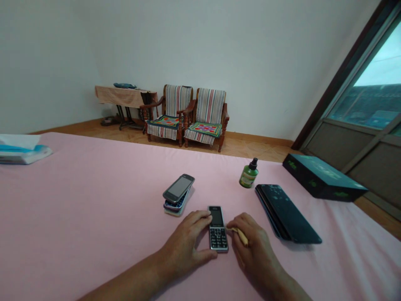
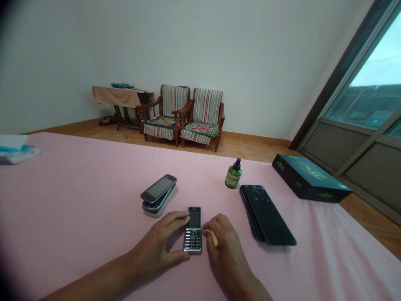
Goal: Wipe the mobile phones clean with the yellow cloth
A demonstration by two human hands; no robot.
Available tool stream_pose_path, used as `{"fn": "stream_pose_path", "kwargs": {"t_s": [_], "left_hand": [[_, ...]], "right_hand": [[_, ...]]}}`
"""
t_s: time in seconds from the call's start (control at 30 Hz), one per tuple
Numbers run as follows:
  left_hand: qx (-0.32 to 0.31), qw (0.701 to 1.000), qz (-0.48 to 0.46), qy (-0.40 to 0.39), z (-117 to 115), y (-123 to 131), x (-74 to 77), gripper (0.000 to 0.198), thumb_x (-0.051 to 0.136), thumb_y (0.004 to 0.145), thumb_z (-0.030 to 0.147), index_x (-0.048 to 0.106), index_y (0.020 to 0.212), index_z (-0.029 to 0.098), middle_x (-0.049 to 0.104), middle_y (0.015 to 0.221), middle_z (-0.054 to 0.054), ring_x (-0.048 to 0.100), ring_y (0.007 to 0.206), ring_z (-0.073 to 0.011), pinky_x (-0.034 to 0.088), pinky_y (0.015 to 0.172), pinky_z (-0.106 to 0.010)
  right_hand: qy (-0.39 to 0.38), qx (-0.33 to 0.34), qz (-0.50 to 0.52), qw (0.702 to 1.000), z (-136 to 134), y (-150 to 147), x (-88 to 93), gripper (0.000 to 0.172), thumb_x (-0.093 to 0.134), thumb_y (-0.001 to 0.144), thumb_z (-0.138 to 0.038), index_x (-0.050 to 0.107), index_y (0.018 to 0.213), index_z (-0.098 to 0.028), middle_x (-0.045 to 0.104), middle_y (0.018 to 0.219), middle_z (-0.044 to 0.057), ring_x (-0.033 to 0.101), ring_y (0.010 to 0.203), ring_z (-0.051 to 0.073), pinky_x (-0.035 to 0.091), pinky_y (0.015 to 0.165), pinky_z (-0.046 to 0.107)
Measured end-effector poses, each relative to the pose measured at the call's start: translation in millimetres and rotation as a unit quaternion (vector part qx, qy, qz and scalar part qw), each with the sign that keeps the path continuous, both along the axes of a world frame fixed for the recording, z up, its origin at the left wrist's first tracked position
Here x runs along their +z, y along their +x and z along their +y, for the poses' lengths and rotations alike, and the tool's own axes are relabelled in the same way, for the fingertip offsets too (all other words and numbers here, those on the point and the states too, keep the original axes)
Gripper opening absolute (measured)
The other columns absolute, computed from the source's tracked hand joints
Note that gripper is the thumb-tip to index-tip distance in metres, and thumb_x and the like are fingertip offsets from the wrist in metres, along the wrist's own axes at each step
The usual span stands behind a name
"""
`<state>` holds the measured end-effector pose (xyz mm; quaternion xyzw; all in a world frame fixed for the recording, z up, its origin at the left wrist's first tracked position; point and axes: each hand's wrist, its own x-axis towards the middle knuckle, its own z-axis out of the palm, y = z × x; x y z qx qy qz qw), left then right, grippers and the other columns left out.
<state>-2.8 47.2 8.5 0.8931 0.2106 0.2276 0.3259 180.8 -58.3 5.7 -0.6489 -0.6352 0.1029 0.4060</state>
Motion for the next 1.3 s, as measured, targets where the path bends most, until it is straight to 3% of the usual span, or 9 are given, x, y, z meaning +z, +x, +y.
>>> {"fn": "stream_pose_path", "kwargs": {"t_s": [0.13,0.5,0.77,1.0,1.13,1.3], "left_hand": [[-0.001,1.0,0.0,0.0,1,0,-1.7,0.073,0.088,0.062,0.02,0.057,0.128,0.018,0.055,0.133,-0.012,0.051,0.123,-0.0292,0.04,0.108,-0.044],[0.002,1.0,0.007,0.003,1,0,-1.8,0.072,0.088,0.062,0.022,0.057,0.128,0.018,0.056,0.133,-0.013,0.051,0.122,-0.0293,0.041,0.107,-0.043],[0.002,1.0,0.009,0.007,1,1,-2.2,0.072,0.088,0.062,0.021,0.057,0.127,0.017,0.055,0.134,-0.014,0.05,0.124,-0.0294,0.041,0.107,-0.044],[0.007,1.0,0.001,0.003,1,1,-2.7,0.074,0.088,0.062,0.02,0.056,0.129,0.019,0.055,0.134,-0.013,0.051,0.123,-0.0294,0.042,0.107,-0.044],[0.009,1.0,-0.003,0.0,2,1,-3.1,0.074,0.089,0.06,0.021,0.058,0.127,0.019,0.056,0.132,-0.013,0.052,0.122,-0.0304,0.042,0.106,-0.046],[0.002,1.0,-0.004,-0.006,3,0,-3.4,0.075,0.09,0.06,0.025,0.058,0.128,0.019,0.057,0.132,-0.013,0.052,0.122,-0.0304,0.042,0.106,-0.045]], "right_hand": [[0.016,0.009,0.044,0.999,6,-5,-0.3,0.026,0.047,0.082,-0.001,0.062,0.093,-0.019,0.059,0.087,0.005,0.057,0.08,0.018,0.045,0.069,0.029],[-0.045,0.045,0.048,0.997,0,-1,5.3,0.026,0.047,0.073,0.003,0.063,0.083,-0.016,0.061,0.078,0.003,0.059,0.07,0.016,0.045,0.064,0.027],[-0.108,0.035,0.057,0.992,-9,-1,12.0,0.028,0.047,0.068,0.004,0.062,0.078,-0.018,0.061,0.069,-0.001,0.056,0.061,0.014,0.041,0.056,0.022],[-0.174,0.086,0.05,0.98,-19,3,28.5,0.032,0.047,0.067,0.004,0.067,0.075,-0.02,0.067,0.077,0.0,0.061,0.071,0.016,0.045,0.063,0.025],[-0.111,0.046,0.053,0.991,-13,8,30.9,0.026,0.05,0.071,0.001,0.064,0.079,-0.02,0.064,0.075,-0.001,0.06,0.07,0.015,0.044,0.064,0.026],[-0.078,0.05,0.03,0.995,-6,2,15.5,0.025,0.049,0.074,0.001,0.061,0.08,-0.019,0.061,0.078,0.001,0.058,0.07,0.015,0.043,0.064,0.026]]}}
